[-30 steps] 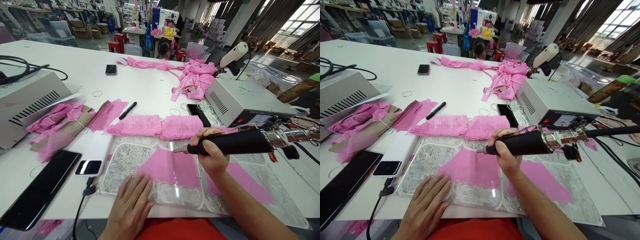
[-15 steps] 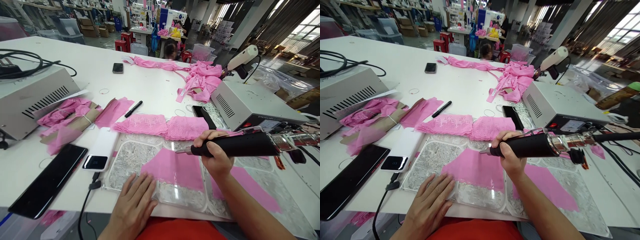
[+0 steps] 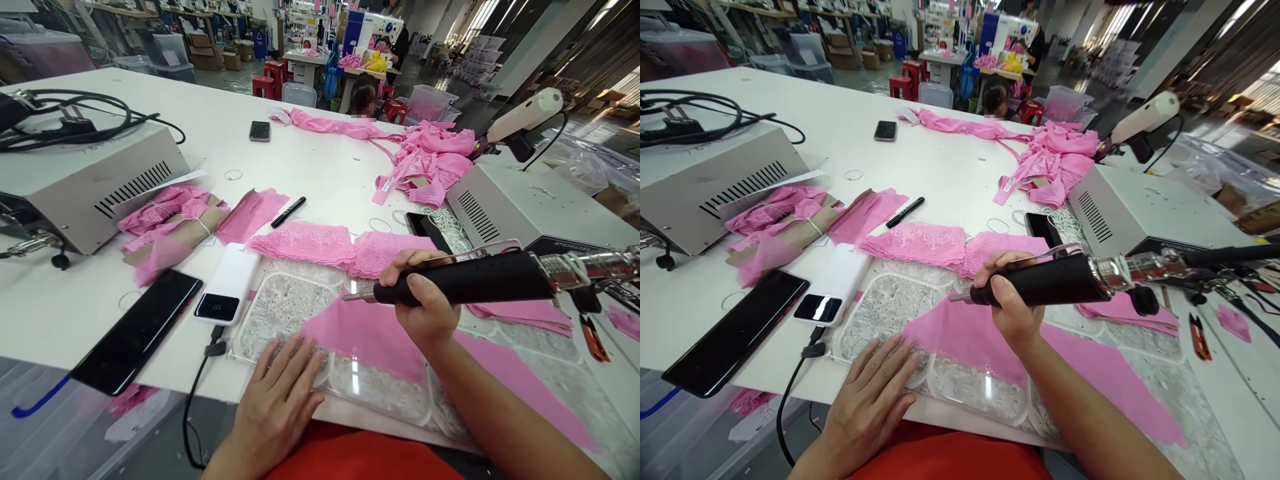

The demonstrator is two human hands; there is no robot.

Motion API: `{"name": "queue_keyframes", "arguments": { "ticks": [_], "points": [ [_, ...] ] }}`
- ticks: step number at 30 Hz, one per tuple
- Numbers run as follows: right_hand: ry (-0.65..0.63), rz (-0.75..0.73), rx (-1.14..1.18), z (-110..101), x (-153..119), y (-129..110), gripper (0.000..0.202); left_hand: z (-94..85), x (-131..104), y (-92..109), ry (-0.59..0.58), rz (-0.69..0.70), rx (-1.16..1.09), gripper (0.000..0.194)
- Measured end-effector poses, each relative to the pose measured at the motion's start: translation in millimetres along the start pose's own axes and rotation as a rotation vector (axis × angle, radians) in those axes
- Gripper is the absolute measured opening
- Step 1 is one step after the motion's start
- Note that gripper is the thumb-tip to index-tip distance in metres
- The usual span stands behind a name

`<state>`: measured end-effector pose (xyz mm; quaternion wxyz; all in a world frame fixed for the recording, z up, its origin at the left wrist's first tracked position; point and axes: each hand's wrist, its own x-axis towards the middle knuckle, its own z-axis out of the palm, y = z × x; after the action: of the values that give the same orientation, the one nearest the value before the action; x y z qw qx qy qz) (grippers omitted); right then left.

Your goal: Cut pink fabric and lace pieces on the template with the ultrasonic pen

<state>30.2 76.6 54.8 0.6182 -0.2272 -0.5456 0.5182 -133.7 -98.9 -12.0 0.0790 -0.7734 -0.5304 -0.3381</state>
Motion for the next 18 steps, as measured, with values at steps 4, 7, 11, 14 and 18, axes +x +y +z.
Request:
{"name": "queue_keyframes", "arguments": {
  "ticks": [4, 7, 11, 14, 18],
  "points": [
    [-0.018, 0.005, -0.005, 3.1, -0.6, 2.9, 0.011, -0.1, -2.2, -0.4, 0.003, -0.006, 0.013, 0.029],
    [-0.026, 0.003, 0.018, 4.0, -0.3, 4.0, 0.010, -0.3, -4.0, -0.5, -0.001, -0.011, 0.019, 0.030],
    [-0.036, 0.001, 0.027, 4.3, -1.0, 5.7, 0.010, -0.3, -5.2, -0.2, 0.002, -0.025, 0.024, 0.030],
    [-0.042, 0.006, 0.019, 4.0, -2.1, 6.0, 0.011, -0.4, -5.2, 0.2, 0.002, -0.030, 0.023, 0.031],
    [-0.047, 0.011, -0.002, 4.3, -2.3, 4.9, 0.010, -0.7, -4.5, 0.7, 0.004, -0.024, 0.026, 0.032]
  ]
}}
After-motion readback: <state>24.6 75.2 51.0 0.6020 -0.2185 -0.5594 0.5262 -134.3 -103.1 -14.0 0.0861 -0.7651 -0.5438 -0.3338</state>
